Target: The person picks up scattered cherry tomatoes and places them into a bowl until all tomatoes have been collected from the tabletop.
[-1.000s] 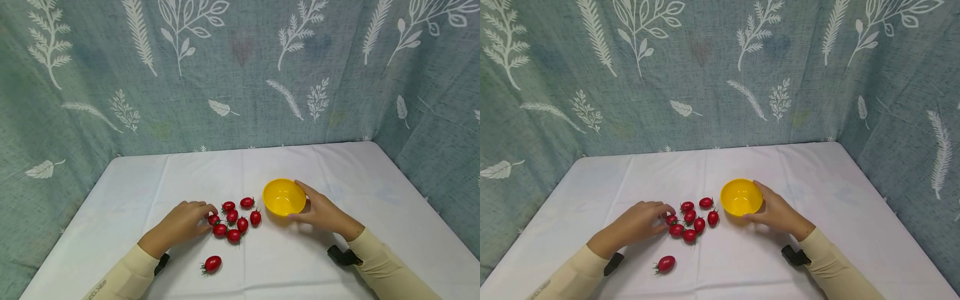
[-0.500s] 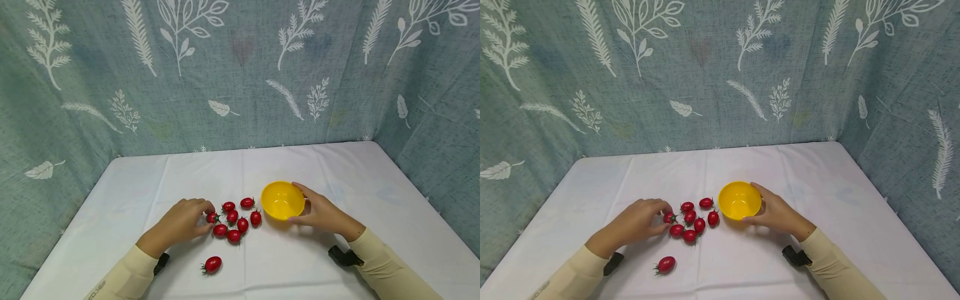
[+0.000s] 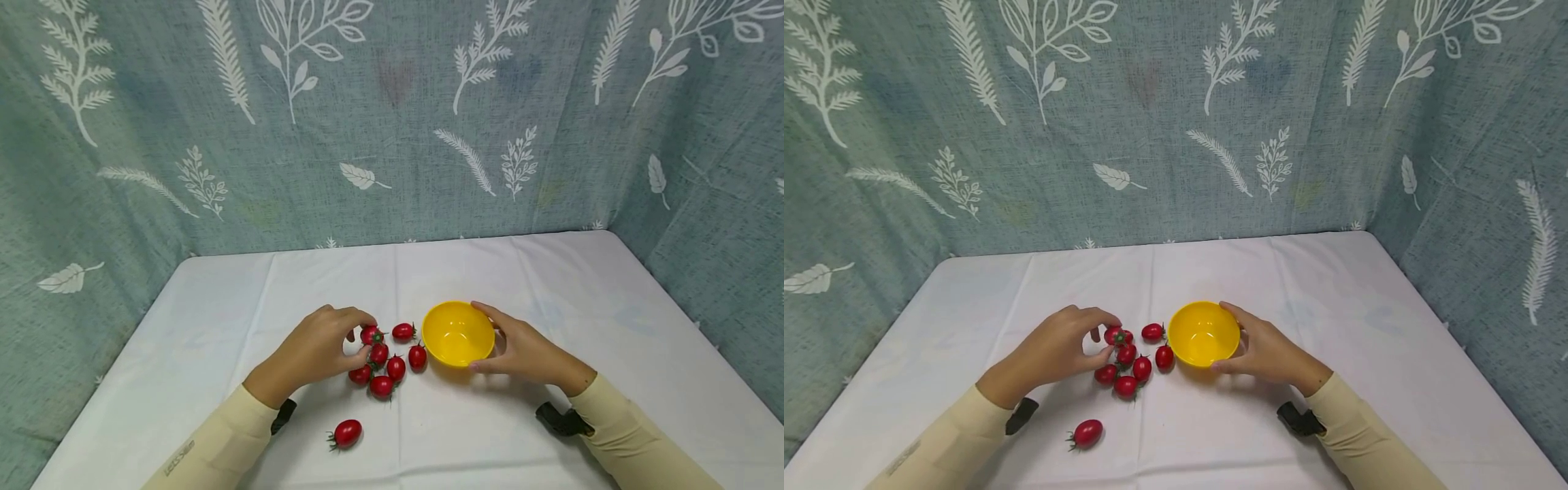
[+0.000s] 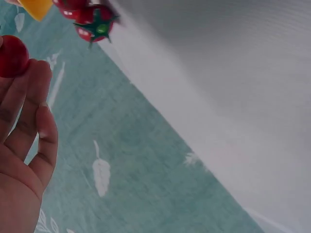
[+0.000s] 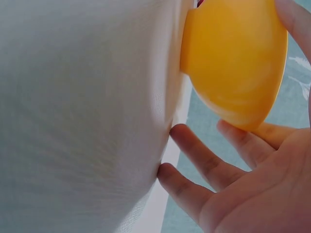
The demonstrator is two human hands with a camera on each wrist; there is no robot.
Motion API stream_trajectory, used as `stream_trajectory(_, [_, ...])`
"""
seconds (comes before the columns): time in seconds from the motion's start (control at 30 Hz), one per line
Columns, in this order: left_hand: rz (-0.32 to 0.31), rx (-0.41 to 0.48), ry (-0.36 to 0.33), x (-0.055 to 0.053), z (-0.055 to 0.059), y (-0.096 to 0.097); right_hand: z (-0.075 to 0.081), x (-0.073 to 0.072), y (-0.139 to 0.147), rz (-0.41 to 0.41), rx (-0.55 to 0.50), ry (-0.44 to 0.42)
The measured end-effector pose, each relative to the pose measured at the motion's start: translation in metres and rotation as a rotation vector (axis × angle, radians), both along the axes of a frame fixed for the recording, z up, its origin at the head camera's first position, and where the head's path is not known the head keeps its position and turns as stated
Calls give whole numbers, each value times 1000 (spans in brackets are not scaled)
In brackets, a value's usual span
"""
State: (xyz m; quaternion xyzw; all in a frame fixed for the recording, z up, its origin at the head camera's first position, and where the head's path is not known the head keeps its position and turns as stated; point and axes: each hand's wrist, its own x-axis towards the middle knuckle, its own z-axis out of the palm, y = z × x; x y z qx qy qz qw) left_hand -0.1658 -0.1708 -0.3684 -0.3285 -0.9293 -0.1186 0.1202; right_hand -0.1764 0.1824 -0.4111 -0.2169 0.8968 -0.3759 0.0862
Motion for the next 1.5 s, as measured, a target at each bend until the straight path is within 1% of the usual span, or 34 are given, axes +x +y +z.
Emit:
stream_trajectory(0.23, [-35, 0, 8, -9, 9, 21, -1, 0, 0, 4, 15, 3])
stream_trajectory(0.4, [-59, -12, 20, -13, 14, 34, -1, 1, -1, 6, 15, 6])
stream_trajectory(0.47, [-77, -11, 21, -15, 15, 39, -1, 1, -1, 7, 13, 6])
stream_trajectory(0.73, [-175, 21, 6, -22, 15, 62, -2, 0, 0, 12, 4, 13])
stream_trajectory(0.87, [-206, 2, -3, -25, 14, 72, -2, 1, 0, 18, 3, 12])
stream_trajectory(1.03, [-244, -11, -12, -31, 9, 83, -3, 1, 1, 27, -4, 14])
stream_trajectory(1.13, [-248, -21, -44, -33, 7, 90, -2, 1, 1, 29, -5, 20])
stream_trajectory(1.3, [-230, -64, -113, -38, 4, 100, -2, 1, 1, 34, 0, 17])
stream_trajectory(1.5, [-214, -121, -149, -43, 1, 107, -2, 1, 2, 42, -13, 5])
